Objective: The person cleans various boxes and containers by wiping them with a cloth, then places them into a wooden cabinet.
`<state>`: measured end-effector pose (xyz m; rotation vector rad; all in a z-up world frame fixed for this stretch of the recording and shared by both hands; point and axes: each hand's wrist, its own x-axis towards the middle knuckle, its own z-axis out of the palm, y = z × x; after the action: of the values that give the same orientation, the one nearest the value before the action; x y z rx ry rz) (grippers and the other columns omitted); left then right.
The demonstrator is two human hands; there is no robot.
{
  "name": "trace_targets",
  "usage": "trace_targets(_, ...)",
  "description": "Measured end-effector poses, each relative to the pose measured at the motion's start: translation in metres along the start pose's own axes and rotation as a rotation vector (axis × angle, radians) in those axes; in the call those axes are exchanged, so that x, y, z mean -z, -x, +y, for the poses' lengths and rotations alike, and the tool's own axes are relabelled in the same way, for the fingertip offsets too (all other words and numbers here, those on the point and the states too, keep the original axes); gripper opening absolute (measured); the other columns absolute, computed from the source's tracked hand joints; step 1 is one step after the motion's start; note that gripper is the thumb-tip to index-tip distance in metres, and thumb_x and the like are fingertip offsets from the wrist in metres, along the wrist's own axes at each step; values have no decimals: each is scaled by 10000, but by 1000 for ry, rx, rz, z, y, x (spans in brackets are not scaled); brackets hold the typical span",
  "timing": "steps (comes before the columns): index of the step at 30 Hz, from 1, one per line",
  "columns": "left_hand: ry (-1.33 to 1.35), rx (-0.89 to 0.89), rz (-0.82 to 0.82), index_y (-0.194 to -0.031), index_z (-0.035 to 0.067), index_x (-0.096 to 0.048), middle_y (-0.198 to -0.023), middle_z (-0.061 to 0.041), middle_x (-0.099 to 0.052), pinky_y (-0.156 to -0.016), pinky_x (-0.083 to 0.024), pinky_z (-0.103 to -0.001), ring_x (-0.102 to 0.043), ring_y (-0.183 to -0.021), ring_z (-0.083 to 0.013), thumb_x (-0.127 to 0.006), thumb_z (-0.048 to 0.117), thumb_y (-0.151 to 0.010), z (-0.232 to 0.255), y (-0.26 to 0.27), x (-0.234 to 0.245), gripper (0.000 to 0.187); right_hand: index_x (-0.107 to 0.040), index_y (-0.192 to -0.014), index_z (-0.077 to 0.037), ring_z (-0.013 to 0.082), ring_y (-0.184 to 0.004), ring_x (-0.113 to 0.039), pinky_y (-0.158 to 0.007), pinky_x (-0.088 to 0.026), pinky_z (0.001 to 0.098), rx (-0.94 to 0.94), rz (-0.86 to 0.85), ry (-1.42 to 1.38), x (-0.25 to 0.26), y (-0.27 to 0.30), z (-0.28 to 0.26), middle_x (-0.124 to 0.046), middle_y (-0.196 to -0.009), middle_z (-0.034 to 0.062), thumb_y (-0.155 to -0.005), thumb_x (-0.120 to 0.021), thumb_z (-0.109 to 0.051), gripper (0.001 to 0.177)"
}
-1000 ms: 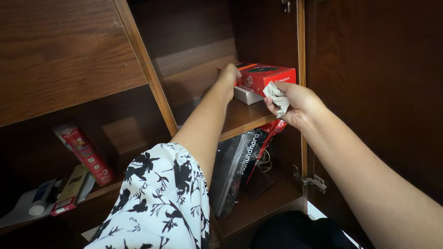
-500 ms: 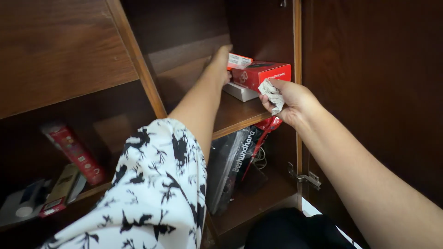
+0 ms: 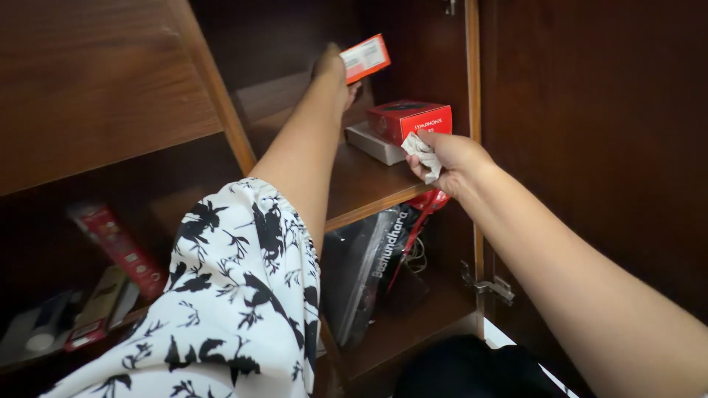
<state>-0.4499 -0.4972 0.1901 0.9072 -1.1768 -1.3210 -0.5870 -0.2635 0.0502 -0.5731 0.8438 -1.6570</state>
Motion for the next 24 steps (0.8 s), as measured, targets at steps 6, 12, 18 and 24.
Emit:
trace_targets(6, -43, -73, -126, -1060, 125, -710, -1061, -84, -767, -767, -523, -409, -696, -926, -230, -574, 455, -907, -46, 3, -19, 389, -646, -1103, -39, 122, -631, -611, -453, -472, 194, -38, -22, 11, -6, -105, -3, -668, -918, 95, -1037, -558, -192, 189)
trace_targets(12, -336, -115, -297, -1090, 0, -714, -1056, -174, -764, -914, -599, -435, -745, -996, -301, -830, 129, -668, -70, 51, -12, 456, -601, -1130, 51, 133, -619, -598, -482, -470, 211, 20, -101, 33, 11, -96, -4, -662, -912, 131, -1066, -467, -107, 216)
trace_targets(18, -805, -258, 229, -1283, 49, -578, -1406, -234, -470, -1065, -437, -423, -454, -1312, -356, -1018, 165, -575, -75, 93, -17, 842, -577, -1166, 15, 154, -644, -595, -479, -459, 207, 43, -155, -51, 7, -40, 5, -657, -939, 135, -1065, -465, -159, 231)
trace_targets(24, -746, -252, 101, -1350, 52, -592, -1436, -150, -572, -1071, -509, -387, -574, -1324, -302, -896, 143, -629, -74, 73, 4, 788, -566, -1170, 52, 167, -669, -601, -480, -463, 224, 68, -178, -75, 11, -2, 13, -646, -968, 148, -1050, -497, -95, 201)
